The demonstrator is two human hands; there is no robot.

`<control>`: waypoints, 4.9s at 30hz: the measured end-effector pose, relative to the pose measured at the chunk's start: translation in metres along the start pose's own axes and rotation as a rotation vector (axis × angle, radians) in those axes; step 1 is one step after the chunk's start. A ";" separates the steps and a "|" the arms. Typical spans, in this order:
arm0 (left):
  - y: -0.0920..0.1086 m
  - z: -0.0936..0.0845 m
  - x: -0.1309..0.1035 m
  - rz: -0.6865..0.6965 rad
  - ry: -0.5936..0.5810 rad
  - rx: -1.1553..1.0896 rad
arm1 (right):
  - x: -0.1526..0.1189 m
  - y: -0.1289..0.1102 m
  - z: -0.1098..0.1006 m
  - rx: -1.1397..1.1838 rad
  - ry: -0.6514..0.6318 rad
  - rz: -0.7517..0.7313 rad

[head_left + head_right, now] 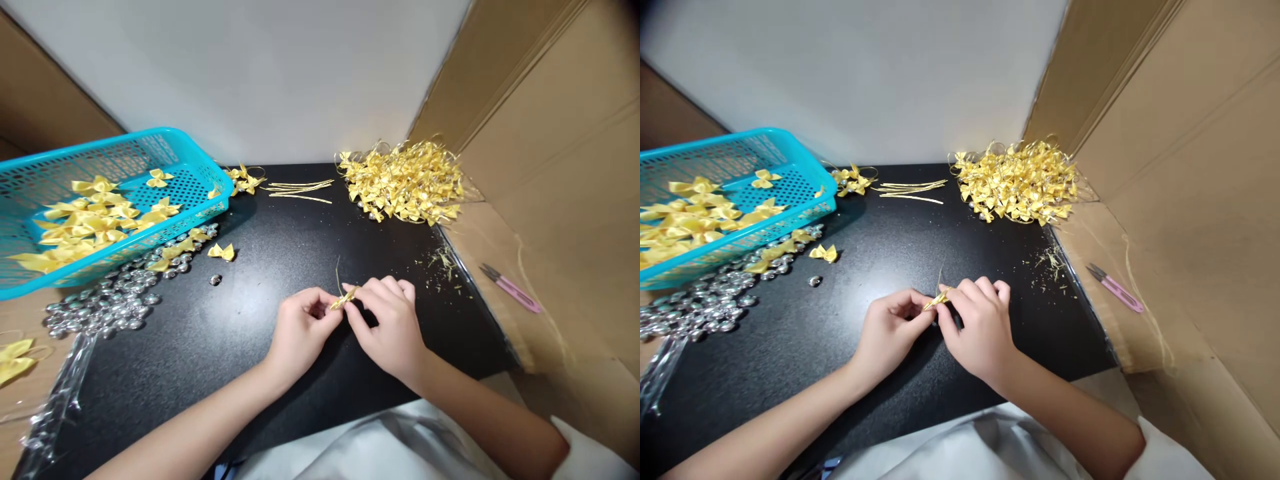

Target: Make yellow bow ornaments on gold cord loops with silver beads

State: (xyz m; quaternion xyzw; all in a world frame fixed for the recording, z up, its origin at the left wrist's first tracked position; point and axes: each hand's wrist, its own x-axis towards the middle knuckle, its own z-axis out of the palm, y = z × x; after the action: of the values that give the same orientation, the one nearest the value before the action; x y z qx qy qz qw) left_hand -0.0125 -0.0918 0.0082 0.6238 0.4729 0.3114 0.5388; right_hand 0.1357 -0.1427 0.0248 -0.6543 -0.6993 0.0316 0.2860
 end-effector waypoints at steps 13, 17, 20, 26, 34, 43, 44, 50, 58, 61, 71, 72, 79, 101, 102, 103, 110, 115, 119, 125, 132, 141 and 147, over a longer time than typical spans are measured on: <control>0.006 -0.007 0.004 -0.054 0.001 -0.086 | 0.013 0.004 0.004 0.578 -0.124 0.194; 0.010 -0.015 0.014 -0.185 0.018 -0.301 | 0.005 0.011 -0.003 0.727 -0.143 0.078; 0.011 -0.020 0.021 -0.250 0.033 -0.390 | 0.000 0.015 -0.010 0.795 -0.110 -0.028; 0.009 -0.023 0.025 -0.351 0.009 -0.547 | 0.002 0.014 -0.014 0.936 -0.049 -0.176; 0.012 -0.025 0.024 -0.368 -0.105 -0.684 | 0.008 0.009 -0.011 1.071 -0.017 -0.122; 0.012 -0.038 0.033 -0.411 -0.344 -0.763 | 0.000 0.029 -0.006 1.191 -0.064 0.167; 0.012 -0.039 0.033 -0.420 -0.379 -0.774 | -0.002 0.032 -0.004 1.224 -0.077 0.211; 0.012 -0.033 0.028 -0.452 -0.603 -0.911 | 0.000 0.028 0.008 1.425 -0.269 0.541; 0.004 -0.026 0.019 -0.517 -0.699 -0.960 | 0.033 0.015 0.028 1.592 -0.356 0.675; 0.005 -0.025 0.018 -0.498 -0.573 -1.000 | 0.047 0.018 0.036 1.691 -0.317 0.688; 0.004 -0.018 0.027 -0.497 -0.188 -1.003 | 0.044 0.025 0.020 1.596 0.048 0.515; 0.002 -0.017 0.028 -0.493 -0.150 -0.992 | 0.040 0.021 0.015 1.482 0.057 0.424; 0.004 -0.015 0.028 -0.466 -0.066 -0.921 | 0.024 -0.001 0.007 0.623 0.152 -0.093; 0.008 -0.015 0.024 -0.489 -0.065 -0.868 | 0.025 0.006 0.012 0.384 0.218 -0.116; 0.008 -0.015 0.024 -0.489 -0.067 -0.863 | 0.025 0.006 0.012 0.391 0.218 -0.111; 0.008 -0.015 0.024 -0.490 -0.066 -0.857 | 0.026 0.005 0.012 0.398 0.214 -0.107; 0.007 -0.014 0.023 -0.504 -0.078 -0.850 | 0.026 0.005 0.013 0.423 0.178 -0.097; 0.006 -0.016 0.024 -0.522 -0.098 -0.863 | 0.027 0.005 0.012 0.453 0.163 -0.098; 0.007 -0.017 0.025 -0.520 -0.119 -0.886 | 0.027 0.006 0.012 0.466 0.151 -0.086; 0.008 -0.017 0.024 -0.537 -0.129 -0.860 | 0.027 0.007 0.012 0.457 0.150 -0.102; 0.012 -0.018 0.025 -0.583 -0.132 -0.785 | 0.028 0.011 0.011 0.352 0.112 -0.186; 0.010 -0.018 0.025 -0.592 -0.147 -0.728 | 0.029 0.014 0.010 0.279 0.098 -0.252; 0.011 -0.019 0.026 -0.606 -0.134 -0.728 | 0.028 0.013 0.012 0.351 0.087 -0.208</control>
State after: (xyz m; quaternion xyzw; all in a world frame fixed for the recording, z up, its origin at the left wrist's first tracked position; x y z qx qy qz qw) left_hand -0.0170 -0.0604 0.0199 0.2473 0.4577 0.2447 0.8182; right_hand 0.1429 -0.1110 0.0192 -0.5196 -0.7337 0.0950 0.4273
